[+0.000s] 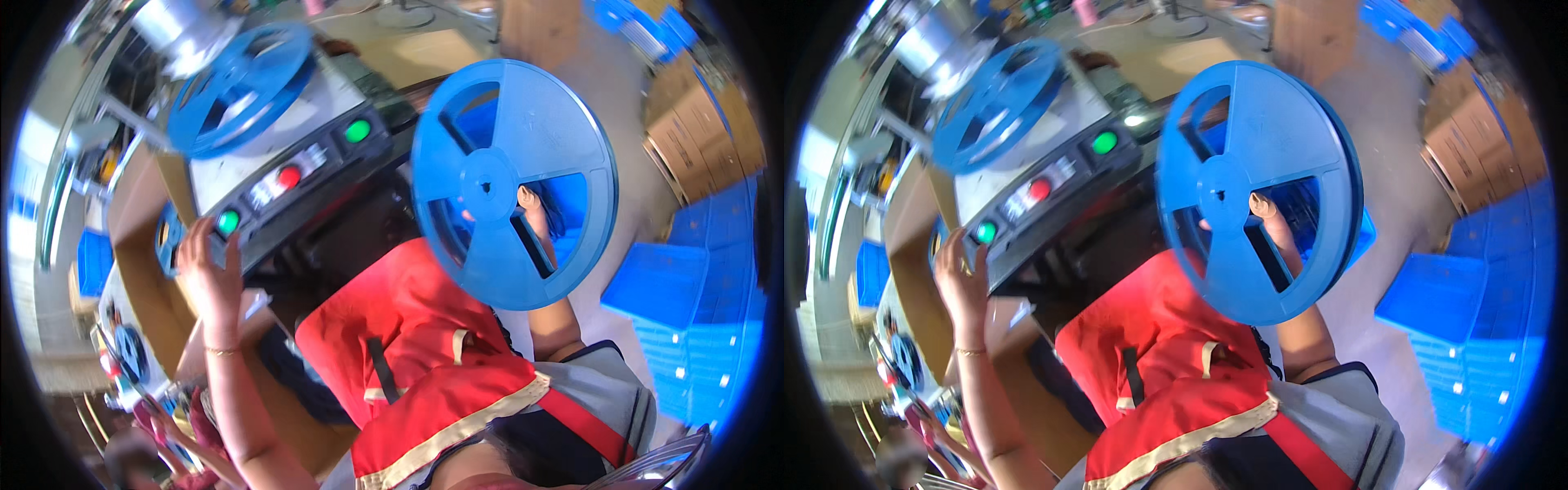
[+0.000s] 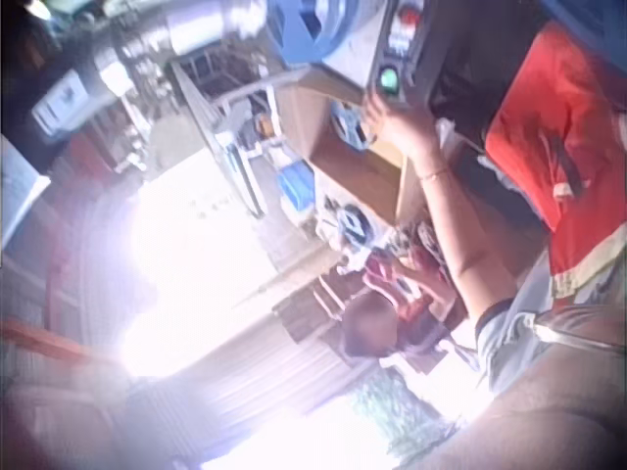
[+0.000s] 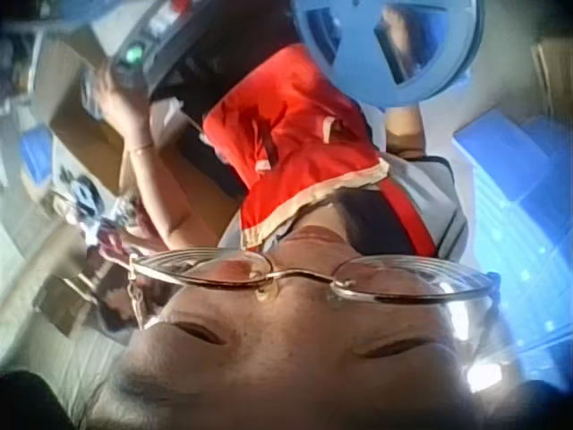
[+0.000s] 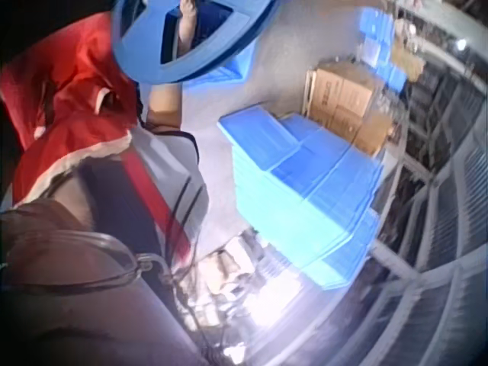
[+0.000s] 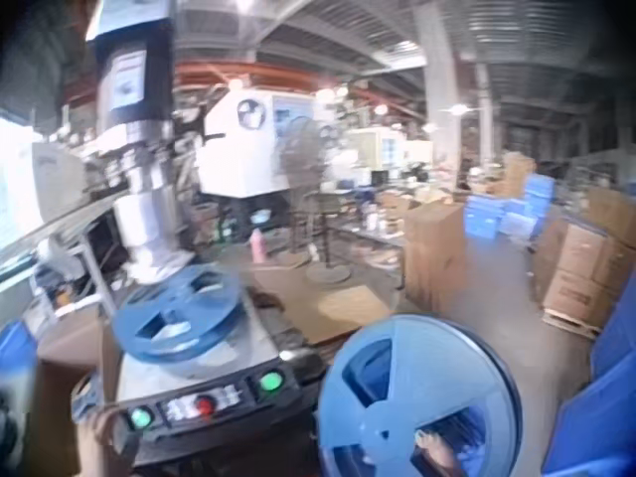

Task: The person joins two halves of blue plastic reels, places the assembled reel onto a machine, operates the buttons to secure the halves, and then places the completed reel into a blue crate.

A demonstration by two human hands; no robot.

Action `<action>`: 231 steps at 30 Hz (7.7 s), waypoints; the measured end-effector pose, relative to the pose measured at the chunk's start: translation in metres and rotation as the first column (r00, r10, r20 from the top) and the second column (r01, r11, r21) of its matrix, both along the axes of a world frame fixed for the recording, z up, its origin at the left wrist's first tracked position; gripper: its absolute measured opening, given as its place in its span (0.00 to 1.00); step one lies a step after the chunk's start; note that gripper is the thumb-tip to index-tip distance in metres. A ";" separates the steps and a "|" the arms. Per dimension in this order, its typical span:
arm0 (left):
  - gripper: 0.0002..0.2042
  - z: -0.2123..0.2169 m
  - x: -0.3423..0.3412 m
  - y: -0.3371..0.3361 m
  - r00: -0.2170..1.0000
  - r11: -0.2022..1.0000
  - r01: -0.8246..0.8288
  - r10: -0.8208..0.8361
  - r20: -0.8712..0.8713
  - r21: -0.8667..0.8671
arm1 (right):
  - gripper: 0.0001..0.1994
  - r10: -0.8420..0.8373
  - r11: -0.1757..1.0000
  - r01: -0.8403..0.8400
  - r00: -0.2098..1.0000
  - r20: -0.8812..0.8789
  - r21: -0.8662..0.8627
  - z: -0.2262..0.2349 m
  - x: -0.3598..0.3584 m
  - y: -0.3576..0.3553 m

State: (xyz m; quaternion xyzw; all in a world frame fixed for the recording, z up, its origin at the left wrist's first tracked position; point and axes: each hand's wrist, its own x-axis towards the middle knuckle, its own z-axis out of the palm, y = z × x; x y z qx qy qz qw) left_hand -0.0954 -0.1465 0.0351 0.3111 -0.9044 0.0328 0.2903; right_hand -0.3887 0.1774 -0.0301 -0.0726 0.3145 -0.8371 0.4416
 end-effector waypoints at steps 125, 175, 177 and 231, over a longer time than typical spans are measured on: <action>0.10 -0.207 0.214 -0.277 0.681 0.732 -0.565 0.153 0.716 0.381 | 0.07 0.769 0.630 0.220 -0.049 -0.637 0.745 -0.266 0.047 -0.031; 0.28 -0.089 0.154 0.208 0.991 0.989 0.127 -0.124 -0.044 0.077 | 0.08 0.405 0.877 -0.352 0.908 -0.107 0.327 -0.057 0.225 -0.146; 0.24 -0.092 0.181 0.211 0.963 0.970 -0.200 0.169 -0.208 -0.137 | 0.07 0.365 0.866 -0.311 0.928 -0.069 0.391 -0.073 0.214 -0.119; 0.51 -0.182 0.115 0.118 0.155 0.874 0.195 -0.476 0.866 0.446 | 0.64 0.900 -0.018 0.050 -0.433 0.038 0.999 -0.124 0.083 -0.024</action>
